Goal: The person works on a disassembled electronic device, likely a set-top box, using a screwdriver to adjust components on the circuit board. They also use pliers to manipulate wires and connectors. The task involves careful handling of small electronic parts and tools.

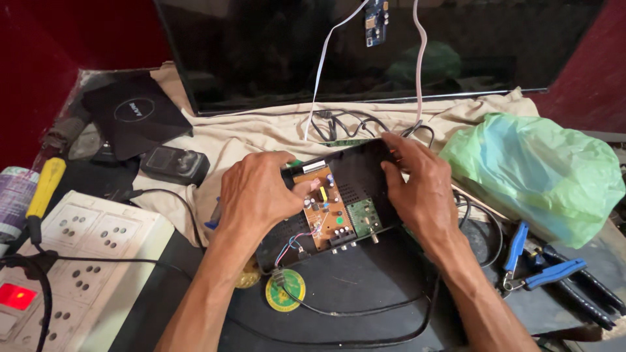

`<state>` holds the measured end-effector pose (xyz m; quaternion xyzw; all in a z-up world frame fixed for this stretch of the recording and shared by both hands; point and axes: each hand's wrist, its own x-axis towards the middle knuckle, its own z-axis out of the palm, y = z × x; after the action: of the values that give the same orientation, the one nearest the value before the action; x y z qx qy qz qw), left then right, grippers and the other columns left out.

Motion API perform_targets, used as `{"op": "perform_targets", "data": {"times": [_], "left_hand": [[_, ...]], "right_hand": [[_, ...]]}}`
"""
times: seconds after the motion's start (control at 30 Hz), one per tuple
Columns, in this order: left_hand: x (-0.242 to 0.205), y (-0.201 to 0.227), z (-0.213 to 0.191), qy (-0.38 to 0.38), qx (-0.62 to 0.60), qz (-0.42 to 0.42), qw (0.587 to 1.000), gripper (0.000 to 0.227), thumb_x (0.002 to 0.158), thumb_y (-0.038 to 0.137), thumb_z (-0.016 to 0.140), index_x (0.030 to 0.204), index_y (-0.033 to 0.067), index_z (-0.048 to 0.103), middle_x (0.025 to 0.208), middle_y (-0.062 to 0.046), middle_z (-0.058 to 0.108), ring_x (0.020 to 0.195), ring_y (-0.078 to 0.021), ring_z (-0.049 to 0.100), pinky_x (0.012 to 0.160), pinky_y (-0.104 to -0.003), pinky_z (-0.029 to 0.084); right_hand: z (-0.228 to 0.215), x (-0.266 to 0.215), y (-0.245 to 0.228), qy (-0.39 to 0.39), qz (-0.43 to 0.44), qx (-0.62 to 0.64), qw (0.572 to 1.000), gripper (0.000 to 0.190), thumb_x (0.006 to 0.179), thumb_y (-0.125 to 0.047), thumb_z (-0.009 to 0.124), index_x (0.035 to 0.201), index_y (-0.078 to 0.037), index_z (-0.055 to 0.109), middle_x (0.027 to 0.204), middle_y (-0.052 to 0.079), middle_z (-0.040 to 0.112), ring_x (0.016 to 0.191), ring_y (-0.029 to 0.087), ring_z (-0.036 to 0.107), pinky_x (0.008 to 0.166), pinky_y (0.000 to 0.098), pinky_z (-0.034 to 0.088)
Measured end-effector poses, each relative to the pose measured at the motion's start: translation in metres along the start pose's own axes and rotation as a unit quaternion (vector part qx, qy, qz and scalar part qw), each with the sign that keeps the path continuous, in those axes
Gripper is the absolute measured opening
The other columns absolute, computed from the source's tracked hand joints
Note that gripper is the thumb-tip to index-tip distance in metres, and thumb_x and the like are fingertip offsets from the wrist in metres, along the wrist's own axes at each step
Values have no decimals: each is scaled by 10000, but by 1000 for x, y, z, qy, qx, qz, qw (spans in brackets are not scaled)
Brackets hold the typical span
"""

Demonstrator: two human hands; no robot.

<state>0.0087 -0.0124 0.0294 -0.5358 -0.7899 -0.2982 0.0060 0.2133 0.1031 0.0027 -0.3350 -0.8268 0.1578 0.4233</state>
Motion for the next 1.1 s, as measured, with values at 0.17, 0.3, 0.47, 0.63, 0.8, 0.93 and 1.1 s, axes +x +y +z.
{"op": "perform_targets", "data": {"times": [0.17, 0.3, 0.47, 0.63, 0.8, 0.93, 1.1], "left_hand": [[-2, 2, -9, -21, 8, -21, 1000, 490, 655, 428, 881, 1008, 98, 804, 849, -212, 749, 819, -404, 726, 760, -478, 561], [-6, 3, -11, -30, 1, -33, 999, 341, 685, 374, 855, 922, 130, 831, 802, -181, 754, 791, -385, 724, 748, -468, 562], [-7, 4, -11, 23, -19, -2, 1000, 375, 648, 356, 893, 934, 124, 822, 783, -191, 746, 758, -391, 721, 712, -475, 555], [-7, 0, -5, -16, -20, -39, 999, 395, 669, 384, 897, 963, 130, 823, 822, -197, 750, 797, -391, 724, 743, -476, 553], [2, -20, -6, 5, -196, 7, 981, 526, 674, 205, 892, 1148, 32, 741, 948, -166, 780, 849, -254, 758, 721, -375, 577], [12, -52, -28, 106, -368, 19, 924, 448, 861, 39, 735, 1298, -27, 656, 1053, -107, 791, 874, -125, 743, 750, -259, 592], [8, -73, -46, 128, -407, -56, 903, 384, 897, 4, 658, 1279, -23, 680, 969, -89, 801, 790, -100, 749, 696, -240, 617]], "right_hand": [[2, -2, -1, 39, -42, 23, 998, 443, 889, 38, 717, 1321, -45, 664, 1135, 172, 737, 991, 273, 753, 847, 364, 628], [3, -2, -3, 50, -65, 15, 996, 434, 894, 44, 722, 1316, -45, 667, 1123, 164, 727, 1001, 276, 749, 842, 365, 624], [2, -1, -4, 49, -62, -17, 997, 433, 884, 45, 740, 1302, -43, 674, 1097, 158, 721, 970, 290, 740, 828, 371, 610], [4, -2, -1, 41, -54, -12, 998, 420, 880, 41, 741, 1288, -36, 679, 1111, 162, 725, 968, 288, 744, 836, 365, 606], [6, 0, 11, -1, -4, 19, 1000, 425, 858, 41, 740, 1273, -38, 695, 1110, 172, 740, 966, 271, 755, 829, 346, 615], [5, 2, 16, -21, 13, 11, 1000, 409, 871, 21, 729, 1275, -37, 695, 1132, 177, 752, 1010, 263, 759, 848, 344, 610], [-7, 1, 14, -48, 55, -54, 996, 341, 888, -23, 731, 1227, -55, 748, 1074, 177, 774, 961, 266, 770, 857, 355, 604]]}}
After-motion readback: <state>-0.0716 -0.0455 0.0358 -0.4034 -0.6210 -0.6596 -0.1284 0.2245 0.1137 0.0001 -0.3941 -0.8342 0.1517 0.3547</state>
